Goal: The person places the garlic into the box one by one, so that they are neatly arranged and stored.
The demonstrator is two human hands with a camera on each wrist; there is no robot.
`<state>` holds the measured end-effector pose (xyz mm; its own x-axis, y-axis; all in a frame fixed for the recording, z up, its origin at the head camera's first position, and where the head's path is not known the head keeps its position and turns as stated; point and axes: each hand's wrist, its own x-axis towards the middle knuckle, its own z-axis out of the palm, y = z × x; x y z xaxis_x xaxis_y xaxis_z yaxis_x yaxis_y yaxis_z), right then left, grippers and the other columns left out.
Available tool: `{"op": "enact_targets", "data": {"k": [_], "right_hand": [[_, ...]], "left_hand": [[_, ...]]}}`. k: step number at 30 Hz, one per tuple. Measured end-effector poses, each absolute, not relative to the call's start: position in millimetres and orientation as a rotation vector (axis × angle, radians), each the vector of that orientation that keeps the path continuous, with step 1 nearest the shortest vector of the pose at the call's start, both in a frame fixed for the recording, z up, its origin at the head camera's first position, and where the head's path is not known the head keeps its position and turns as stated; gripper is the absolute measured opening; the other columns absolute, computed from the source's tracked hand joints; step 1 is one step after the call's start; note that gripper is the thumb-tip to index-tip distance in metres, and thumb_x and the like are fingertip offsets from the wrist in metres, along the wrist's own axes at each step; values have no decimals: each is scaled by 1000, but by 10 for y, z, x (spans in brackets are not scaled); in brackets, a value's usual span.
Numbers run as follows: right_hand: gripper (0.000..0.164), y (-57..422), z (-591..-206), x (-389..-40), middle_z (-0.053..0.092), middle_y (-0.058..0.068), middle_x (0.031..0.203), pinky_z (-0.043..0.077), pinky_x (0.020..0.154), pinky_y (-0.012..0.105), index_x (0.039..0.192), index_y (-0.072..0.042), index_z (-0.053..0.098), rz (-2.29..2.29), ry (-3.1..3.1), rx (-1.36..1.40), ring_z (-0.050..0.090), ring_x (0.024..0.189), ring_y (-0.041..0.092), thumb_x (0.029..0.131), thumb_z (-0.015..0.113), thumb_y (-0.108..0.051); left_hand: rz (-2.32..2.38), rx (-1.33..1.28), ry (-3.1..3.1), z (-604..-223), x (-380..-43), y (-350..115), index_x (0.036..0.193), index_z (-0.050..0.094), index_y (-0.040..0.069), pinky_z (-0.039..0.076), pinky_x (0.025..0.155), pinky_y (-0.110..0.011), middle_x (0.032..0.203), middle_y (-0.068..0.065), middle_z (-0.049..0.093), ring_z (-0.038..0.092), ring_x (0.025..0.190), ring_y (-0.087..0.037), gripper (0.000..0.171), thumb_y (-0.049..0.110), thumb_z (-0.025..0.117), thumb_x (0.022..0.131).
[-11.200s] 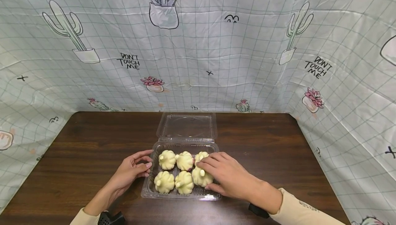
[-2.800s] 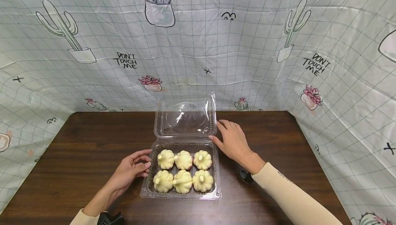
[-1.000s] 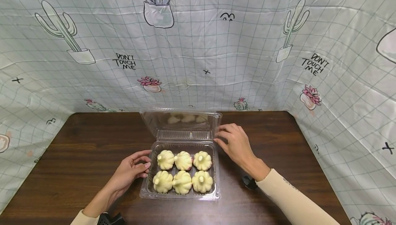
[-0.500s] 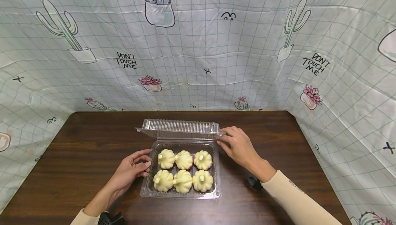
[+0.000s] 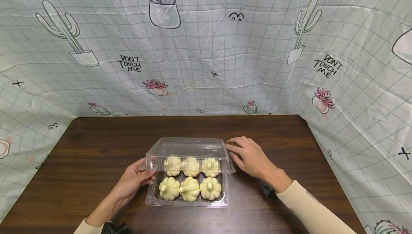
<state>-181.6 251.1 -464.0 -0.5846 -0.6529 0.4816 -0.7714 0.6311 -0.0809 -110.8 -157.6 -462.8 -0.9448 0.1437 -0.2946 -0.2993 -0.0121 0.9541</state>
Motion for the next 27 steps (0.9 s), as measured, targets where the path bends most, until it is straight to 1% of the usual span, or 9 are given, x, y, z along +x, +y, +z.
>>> {"op": "enact_targets", "data": {"k": [2,3,5,7,10,12,14,21,27], "right_hand": [[41,2521,-4655,-1808,70,12,126,58,89,54,130,-6,75,396,-2452,1131,66,111,32,89,77,-2],[41,2527,-4663,-1804,70,13,126,58,90,55,131,-6,75,396,-2455,1131,66,112,33,90,77,-3],[41,2534,-4677,-1796,70,13,127,57,91,55,132,-6,75,396,-2463,1130,66,114,33,91,77,-4],[41,2536,-4683,-1786,69,13,128,57,92,56,133,-6,74,393,-2473,1128,65,115,33,92,77,-5],[41,2535,-4685,-1769,69,13,128,57,92,55,133,-5,74,387,-2485,1123,65,116,34,92,77,-6],[41,2535,-4679,-1754,69,14,128,57,92,55,134,-4,73,388,-2497,1119,65,116,34,93,77,-7],[42,2538,-4678,-1738,69,13,129,57,92,54,135,-5,73,392,-2507,1118,65,116,33,93,77,-7],[45,2557,-4683,-1698,67,12,132,56,91,54,143,-9,68,414,-2529,1131,64,117,32,99,70,-10],[44,2564,-4681,-1678,66,11,133,56,91,54,148,-13,64,423,-2546,1134,64,117,32,105,66,-19]], "left_hand": [[2011,-173,1978,-4625,-1102,-1578,157,37,-8,59,70,-22,131,-19,57,62,86,-11,56,-1,58,106],[2006,-173,1977,-4625,-1101,-1580,157,40,-7,58,70,-23,133,-20,56,61,87,-11,53,1,57,108],[2008,-166,1968,-4626,-1090,-1591,157,40,-5,57,73,-23,145,-22,51,60,95,-9,50,6,52,111],[2031,-166,1932,-4620,-1086,-1603,157,41,-5,57,73,-23,141,-20,51,57,93,-8,47,11,47,113],[2073,-154,1857,-4600,-1086,-1624,159,38,-5,58,76,-24,132,-11,53,57,90,-6,50,22,40,117],[2087,-150,1827,-4588,-1092,-1631,160,36,-5,58,74,-25,118,-3,51,55,82,-7,53,27,38,117],[2089,-137,1814,-4582,-1093,-1637,161,35,-5,58,75,-25,116,-1,51,55,82,-6,56,30,38,117],[2086,-92,1812,-4591,-1092,-1642,162,32,-6,58,73,-25,117,-1,55,60,82,-7,60,32,43,116],[2072,-63,1819,-4591,-1088,-1645,162,32,-5,58,73,-23,118,-1,56,63,86,-8,58,24,48,115]]}}
